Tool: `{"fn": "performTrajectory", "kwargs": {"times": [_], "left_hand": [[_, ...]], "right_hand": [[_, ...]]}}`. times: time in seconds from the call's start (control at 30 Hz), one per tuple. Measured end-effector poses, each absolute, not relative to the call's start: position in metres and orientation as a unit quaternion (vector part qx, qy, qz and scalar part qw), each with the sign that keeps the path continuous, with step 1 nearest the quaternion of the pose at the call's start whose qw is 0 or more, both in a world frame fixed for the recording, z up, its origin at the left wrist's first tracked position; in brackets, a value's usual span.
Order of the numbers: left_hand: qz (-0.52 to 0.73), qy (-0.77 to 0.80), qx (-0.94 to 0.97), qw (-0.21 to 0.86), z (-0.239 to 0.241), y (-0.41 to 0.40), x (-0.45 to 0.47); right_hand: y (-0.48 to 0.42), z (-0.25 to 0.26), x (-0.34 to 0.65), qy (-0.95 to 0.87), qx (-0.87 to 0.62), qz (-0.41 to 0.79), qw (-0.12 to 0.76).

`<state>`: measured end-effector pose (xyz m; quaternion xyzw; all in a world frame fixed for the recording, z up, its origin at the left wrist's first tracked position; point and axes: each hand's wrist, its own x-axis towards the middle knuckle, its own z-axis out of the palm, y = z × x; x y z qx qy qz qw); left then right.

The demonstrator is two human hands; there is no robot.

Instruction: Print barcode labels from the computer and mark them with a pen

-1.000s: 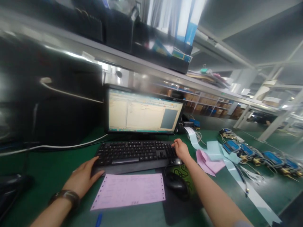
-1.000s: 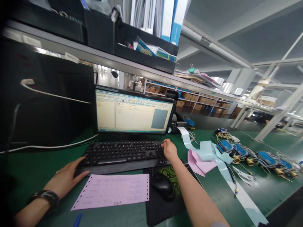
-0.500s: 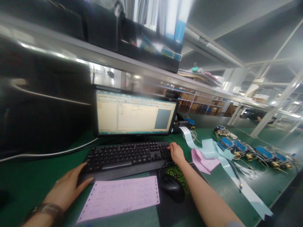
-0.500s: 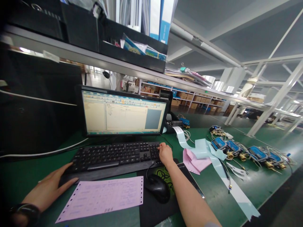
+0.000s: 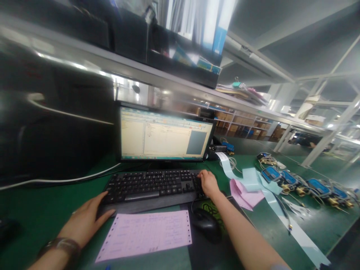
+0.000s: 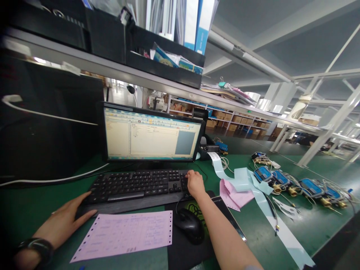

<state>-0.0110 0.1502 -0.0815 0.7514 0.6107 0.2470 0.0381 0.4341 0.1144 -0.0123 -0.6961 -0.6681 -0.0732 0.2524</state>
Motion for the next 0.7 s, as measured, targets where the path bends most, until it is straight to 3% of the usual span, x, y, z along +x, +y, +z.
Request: {"fn": "performTrajectory", "kwargs": {"times": [0.27,0.43,0.7], "left_hand": [[0.222,0.621,0.749,0.063,-0.079,0.15,-0.013],[0.219,0.621,0.751,0.049,-0.08,0.151,-0.014],[0.243,0.612,0.752,0.043,-0.083,0.154,-0.015]], "right_hand": [[0.104,-0.006,0.421,-0.702,-0.664,-0.054,0.25],[0.055,0.002,0.42,-0.68,-0.667,-0.066,0.298],[-0.037,-0.072,0.407,-0.702,-0.655,-0.02,0.279]]}}
